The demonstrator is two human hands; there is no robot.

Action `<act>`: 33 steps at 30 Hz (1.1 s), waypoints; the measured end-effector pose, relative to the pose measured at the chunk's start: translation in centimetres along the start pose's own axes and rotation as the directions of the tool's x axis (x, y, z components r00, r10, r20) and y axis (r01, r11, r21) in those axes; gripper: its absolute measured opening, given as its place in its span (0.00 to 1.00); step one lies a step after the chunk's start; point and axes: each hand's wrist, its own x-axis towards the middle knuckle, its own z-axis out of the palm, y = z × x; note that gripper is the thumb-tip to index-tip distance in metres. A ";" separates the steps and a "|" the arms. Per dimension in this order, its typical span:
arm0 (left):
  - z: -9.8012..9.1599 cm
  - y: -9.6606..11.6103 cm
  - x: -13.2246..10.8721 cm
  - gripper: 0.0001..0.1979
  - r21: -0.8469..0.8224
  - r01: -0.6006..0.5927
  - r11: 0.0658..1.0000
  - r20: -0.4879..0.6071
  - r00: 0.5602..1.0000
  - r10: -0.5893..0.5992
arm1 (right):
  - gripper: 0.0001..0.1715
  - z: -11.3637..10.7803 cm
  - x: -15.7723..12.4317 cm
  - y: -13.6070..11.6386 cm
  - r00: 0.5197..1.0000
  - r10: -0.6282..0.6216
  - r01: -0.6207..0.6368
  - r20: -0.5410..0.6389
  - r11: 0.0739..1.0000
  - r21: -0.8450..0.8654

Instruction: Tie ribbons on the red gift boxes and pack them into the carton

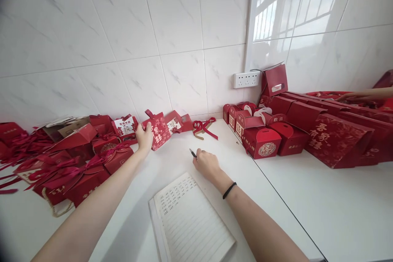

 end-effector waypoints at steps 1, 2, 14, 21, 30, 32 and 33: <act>-0.9 0.2 -0.5 0.05 -0.037 -0.027 0.999 -0.005 1.000 0.027 | 0.09 -0.2 0.0 0.1 1.000 0.018 -0.018 -0.016 1.000 0.001; -1.8 0.3 -1.1 0.05 -0.073 -0.053 0.996 -0.007 0.999 0.053 | 0.09 -0.4 0.1 0.3 0.999 0.035 -0.035 -0.034 0.999 0.001; -3.5 -1.9 -8.2 0.13 -0.402 0.064 0.913 0.283 0.957 0.057 | 0.08 -0.5 -0.2 1.7 0.957 0.058 -0.030 -0.285 0.994 0.101; -4.5 -1.3 -8.5 0.10 -0.498 0.149 0.854 0.423 0.902 0.089 | 0.04 -1.6 -0.4 -2.2 0.697 -0.306 0.498 -0.648 0.857 0.131; -5.1 -0.1 -8.0 0.12 -0.475 -0.001 0.880 0.392 0.895 0.213 | 0.09 -4.0 1.9 -6.2 0.429 -0.357 0.796 -0.830 0.584 0.160; -4.9 0.1 -7.7 0.11 -0.454 -0.029 0.890 0.336 0.920 0.201 | 0.08 -3.8 2.5 -6.1 0.461 -0.309 0.775 -0.832 0.596 0.208; -4.8 0.1 -7.6 0.10 -0.449 -0.035 0.893 0.310 0.931 0.192 | 0.07 -3.6 2.6 -6.0 0.484 -0.294 0.764 -0.824 0.601 0.234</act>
